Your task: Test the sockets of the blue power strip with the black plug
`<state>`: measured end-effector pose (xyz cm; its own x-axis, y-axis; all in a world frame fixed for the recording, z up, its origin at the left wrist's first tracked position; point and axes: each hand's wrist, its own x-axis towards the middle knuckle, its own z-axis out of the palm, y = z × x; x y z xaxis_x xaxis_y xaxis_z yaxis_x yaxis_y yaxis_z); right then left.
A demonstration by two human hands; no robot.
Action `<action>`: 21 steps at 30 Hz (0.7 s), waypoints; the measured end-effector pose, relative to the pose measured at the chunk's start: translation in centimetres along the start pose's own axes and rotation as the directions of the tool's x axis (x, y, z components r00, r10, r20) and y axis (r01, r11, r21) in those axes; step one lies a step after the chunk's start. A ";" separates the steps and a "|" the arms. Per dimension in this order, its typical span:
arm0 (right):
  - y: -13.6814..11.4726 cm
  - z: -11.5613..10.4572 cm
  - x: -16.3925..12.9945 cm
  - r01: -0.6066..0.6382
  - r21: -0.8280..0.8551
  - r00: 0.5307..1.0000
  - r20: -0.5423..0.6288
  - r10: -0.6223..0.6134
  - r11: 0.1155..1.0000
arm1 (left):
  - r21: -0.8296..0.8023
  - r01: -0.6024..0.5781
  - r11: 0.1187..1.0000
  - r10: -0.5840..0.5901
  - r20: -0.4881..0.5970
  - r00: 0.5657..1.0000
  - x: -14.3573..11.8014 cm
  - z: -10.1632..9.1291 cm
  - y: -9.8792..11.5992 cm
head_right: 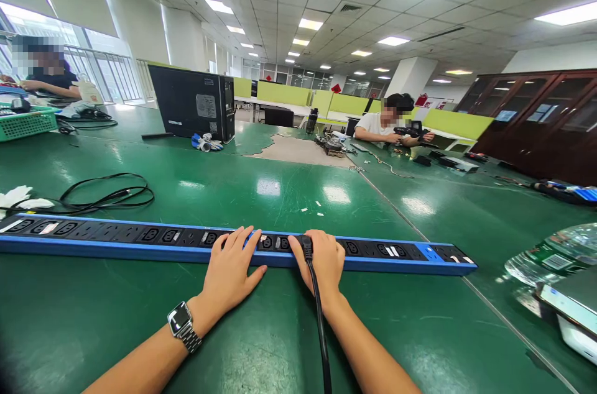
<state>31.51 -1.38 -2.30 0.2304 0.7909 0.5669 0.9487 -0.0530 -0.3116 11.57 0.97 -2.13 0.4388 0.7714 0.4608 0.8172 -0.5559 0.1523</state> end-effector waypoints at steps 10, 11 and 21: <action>1.1 -4.8 9.2 -0.289 0.541 0.957 0.192 0.219 0.790 | 0.013 -0.009 1.000 0.009 0.007 1.000 -0.1 0.0 -0.1; 1.4 -4.9 9.6 -0.318 0.587 0.945 0.137 0.296 0.745 | 0.012 -0.010 1.000 0.010 0.009 1.000 -0.1 0.0 -0.1; 1.7 -0.8 1.6 -0.267 0.382 0.963 0.071 0.260 0.885 | -0.008 -0.025 1.000 0.025 0.009 1.000 -0.1 0.1 -0.2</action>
<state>33.66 -0.69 -1.34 0.4534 0.7912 0.4105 0.6948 -0.0253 -0.7188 11.36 1.03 -2.30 0.4624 0.7601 0.4566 0.8032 -0.5772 0.1475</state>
